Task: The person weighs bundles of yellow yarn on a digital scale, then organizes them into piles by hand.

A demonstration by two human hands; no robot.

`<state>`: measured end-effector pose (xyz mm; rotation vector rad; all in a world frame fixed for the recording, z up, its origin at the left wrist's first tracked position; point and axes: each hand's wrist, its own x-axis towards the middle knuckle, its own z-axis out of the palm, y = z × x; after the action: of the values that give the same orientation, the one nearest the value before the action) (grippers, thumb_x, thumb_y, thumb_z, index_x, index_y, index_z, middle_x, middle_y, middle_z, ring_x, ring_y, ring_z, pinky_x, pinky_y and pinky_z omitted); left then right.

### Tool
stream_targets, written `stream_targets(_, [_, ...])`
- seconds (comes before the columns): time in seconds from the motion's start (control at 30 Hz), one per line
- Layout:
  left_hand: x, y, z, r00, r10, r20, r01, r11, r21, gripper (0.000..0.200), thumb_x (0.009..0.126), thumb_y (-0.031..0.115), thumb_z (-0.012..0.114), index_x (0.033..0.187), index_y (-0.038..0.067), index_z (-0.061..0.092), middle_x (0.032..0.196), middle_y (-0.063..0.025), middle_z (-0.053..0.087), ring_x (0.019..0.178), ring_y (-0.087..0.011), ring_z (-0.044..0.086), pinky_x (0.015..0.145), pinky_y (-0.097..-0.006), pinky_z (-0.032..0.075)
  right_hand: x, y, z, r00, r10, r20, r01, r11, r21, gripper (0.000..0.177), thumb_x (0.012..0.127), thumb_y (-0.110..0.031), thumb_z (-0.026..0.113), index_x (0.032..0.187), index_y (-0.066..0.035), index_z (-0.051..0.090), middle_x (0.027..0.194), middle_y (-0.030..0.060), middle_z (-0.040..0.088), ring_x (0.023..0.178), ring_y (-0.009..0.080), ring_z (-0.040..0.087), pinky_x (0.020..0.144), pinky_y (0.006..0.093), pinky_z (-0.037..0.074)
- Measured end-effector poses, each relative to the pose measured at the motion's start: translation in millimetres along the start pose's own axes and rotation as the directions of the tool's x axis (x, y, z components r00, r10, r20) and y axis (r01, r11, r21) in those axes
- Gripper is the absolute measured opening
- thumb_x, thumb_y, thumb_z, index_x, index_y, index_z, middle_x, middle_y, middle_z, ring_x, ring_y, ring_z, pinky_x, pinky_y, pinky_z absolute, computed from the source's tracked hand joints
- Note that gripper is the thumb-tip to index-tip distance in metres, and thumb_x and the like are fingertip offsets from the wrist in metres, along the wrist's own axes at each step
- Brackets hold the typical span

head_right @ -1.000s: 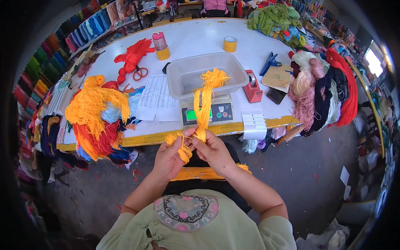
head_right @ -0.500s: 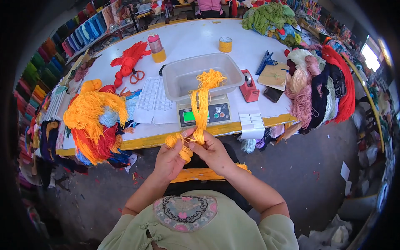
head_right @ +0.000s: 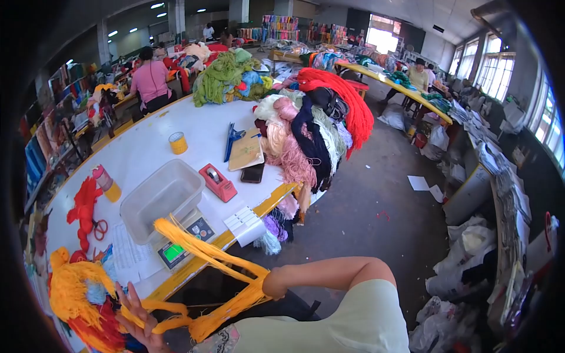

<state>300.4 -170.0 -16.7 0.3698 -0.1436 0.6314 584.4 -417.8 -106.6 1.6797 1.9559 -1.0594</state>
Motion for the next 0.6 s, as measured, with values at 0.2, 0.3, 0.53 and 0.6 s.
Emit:
stream_targets(0.2, [24.7, -83.6, 14.4, 0.942, -0.271, 0.199, -0.086, 0.376, 0.923, 0.050, 0.087, 0.017, 0.068, 0.132, 0.001, 0.054, 0.138, -0.0196, 0.052, 0.115, -0.0277, 0.060, 0.075, -0.0303, 0.043, -60.7, -87.4, -104.5, 0.825, -0.025, -0.565, 0.164, 0.967, 0.197, 0.027, 0.090, -0.029, 0.057, 0.091, -0.003, 0.066, 0.088, 0.0199, 0.068, 0.085, 0.0401, 0.066, 0.073, 0.0501, 0.052])
stream_targets(0.3, [29.2, -106.5, 24.4, 0.907, -0.415, 0.074, 0.012, 0.201, 0.980, 0.045, 0.088, 0.012, 0.067, 0.129, -0.003, 0.054, 0.120, -0.0152, 0.061, 0.104, -0.0213, 0.063, 0.093, -0.0328, 0.048, -58.6, -83.7, -111.8, 0.790, 0.037, -0.611, 0.207, 0.924, 0.323, 0.025, 0.089, -0.027, 0.058, 0.089, -0.002, 0.066, 0.089, 0.0202, 0.069, 0.085, 0.0406, 0.066, 0.074, 0.0505, 0.052])
stream_targets(0.53, [14.3, -104.6, 15.4, 0.897, -0.419, -0.141, 0.245, 0.204, 0.948, 0.038, 0.091, 0.000, 0.057, 0.129, 0.001, 0.056, 0.075, -0.0021, 0.057, 0.067, -0.0083, 0.055, 0.064, -0.0214, 0.043, -18.9, -33.3, -54.3, 0.770, 0.073, -0.634, 0.567, 0.378, 0.732, 0.029, 0.093, -0.031, 0.064, 0.087, -0.004, 0.067, 0.070, 0.0019, 0.066, 0.062, 0.0101, 0.061, 0.055, 0.0296, 0.046])
stream_targets(0.6, [11.0, -102.9, 10.9, 0.905, -0.387, -0.178, 0.282, 0.233, 0.930, 0.034, 0.091, -0.002, 0.056, 0.125, 0.000, 0.057, 0.077, -0.0009, 0.056, 0.068, -0.0069, 0.054, 0.065, -0.0210, 0.043, -20.9, -20.3, -36.2, 0.783, 0.290, -0.550, 0.434, 0.379, 0.817, 0.025, 0.093, -0.028, 0.066, 0.088, -0.004, 0.069, 0.072, -0.0016, 0.065, 0.063, 0.0063, 0.058, 0.055, 0.0261, 0.047])
